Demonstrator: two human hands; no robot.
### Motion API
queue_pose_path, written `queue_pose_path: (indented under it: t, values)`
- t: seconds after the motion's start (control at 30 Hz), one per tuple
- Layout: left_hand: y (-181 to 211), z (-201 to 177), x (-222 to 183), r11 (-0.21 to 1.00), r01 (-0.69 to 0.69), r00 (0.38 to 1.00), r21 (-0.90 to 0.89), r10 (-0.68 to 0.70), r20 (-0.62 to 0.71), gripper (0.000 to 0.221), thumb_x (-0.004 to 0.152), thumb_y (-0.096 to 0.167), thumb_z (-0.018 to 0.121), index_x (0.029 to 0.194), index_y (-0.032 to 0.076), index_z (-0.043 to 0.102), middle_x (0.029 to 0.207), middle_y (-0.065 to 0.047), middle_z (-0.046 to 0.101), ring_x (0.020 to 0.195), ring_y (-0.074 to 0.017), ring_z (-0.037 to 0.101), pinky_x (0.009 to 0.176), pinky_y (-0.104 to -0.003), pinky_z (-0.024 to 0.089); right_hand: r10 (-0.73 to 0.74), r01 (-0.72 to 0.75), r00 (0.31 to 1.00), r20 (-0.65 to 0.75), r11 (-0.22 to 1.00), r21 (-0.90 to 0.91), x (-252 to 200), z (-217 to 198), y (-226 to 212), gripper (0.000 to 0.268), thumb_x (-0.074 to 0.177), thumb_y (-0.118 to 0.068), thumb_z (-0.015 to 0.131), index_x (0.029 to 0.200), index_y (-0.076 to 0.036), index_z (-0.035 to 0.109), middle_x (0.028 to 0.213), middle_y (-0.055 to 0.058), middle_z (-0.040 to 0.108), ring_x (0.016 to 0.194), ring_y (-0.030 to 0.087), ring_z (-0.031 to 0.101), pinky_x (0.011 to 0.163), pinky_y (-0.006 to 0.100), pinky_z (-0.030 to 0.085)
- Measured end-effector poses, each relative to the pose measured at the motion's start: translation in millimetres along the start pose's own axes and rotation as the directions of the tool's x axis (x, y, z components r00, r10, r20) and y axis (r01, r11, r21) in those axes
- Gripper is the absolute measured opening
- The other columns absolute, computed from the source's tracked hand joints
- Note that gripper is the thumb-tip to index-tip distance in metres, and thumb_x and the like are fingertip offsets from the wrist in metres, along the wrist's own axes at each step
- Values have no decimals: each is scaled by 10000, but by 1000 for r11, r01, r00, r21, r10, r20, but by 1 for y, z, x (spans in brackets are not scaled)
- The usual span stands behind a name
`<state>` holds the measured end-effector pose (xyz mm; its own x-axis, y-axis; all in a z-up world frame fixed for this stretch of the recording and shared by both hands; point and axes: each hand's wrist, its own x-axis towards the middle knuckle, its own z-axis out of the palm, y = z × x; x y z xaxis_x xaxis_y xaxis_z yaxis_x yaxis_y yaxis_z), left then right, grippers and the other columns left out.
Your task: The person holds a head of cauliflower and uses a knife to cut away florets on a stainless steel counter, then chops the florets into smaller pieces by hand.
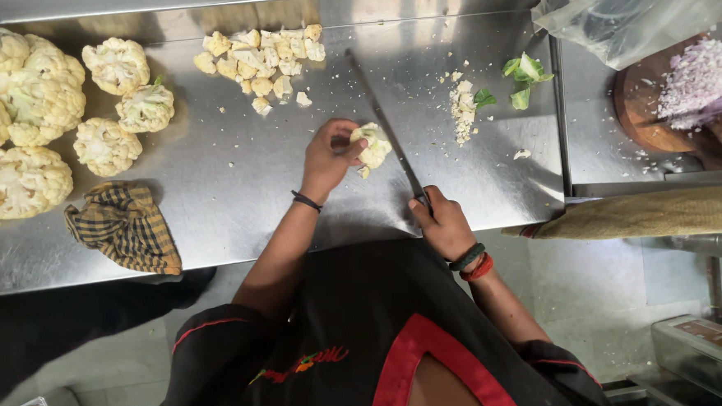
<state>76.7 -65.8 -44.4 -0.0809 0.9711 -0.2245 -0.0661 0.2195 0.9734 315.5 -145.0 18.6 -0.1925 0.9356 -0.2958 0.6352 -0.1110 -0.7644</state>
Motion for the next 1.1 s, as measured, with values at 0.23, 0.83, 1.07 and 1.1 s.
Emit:
queue_pose_path:
  t: [0.23, 0.83, 1.07, 1.1]
  values:
    - [13, 23, -11, 887, -358, 931, 291, 364, 36, 341, 806, 82, 887, 1035, 40, 639, 1088, -65, 584, 903, -167, 710, 753, -259, 670, -75, 65, 997, -36, 974, -216, -5, 1, -8, 291, 986, -269, 613, 1059, -2, 522, 667, 231, 671, 650, 450, 677, 581, 522, 509]
    - [9, 46, -12, 847, -382, 917, 370, 396, 41, 369, 724, 12, 833, 1017, 43, 610, 1075, -88, 586, 872, -197, 703, 715, -277, 654, -140, 114, 990, -35, 906, -409, 35, 22, 20, 307, 1004, -260, 578, 1074, 12, 455, 724, 251, 679, 700, 480, 672, 637, 584, 520]
    - [16, 36, -10, 871, -458, 888, 175, 459, 41, 403, 769, -49, 781, 1093, 44, 559, 1157, -61, 551, 1024, -173, 675, 813, -290, 638, -112, 86, 988, -103, 971, -224, 36, 3, 2, 311, 999, -272, 599, 1132, -13, 489, 666, 240, 655, 655, 471, 653, 591, 573, 480]
    - [13, 23, -7, 903, -411, 911, 121, 412, 20, 407, 777, -74, 754, 1112, 47, 558, 1166, -49, 555, 1059, -160, 652, 836, -284, 623, -83, 61, 988, -127, 984, -165, 29, -3, 1, 294, 1006, -271, 598, 1112, -17, 495, 647, 227, 642, 625, 445, 652, 569, 545, 470]
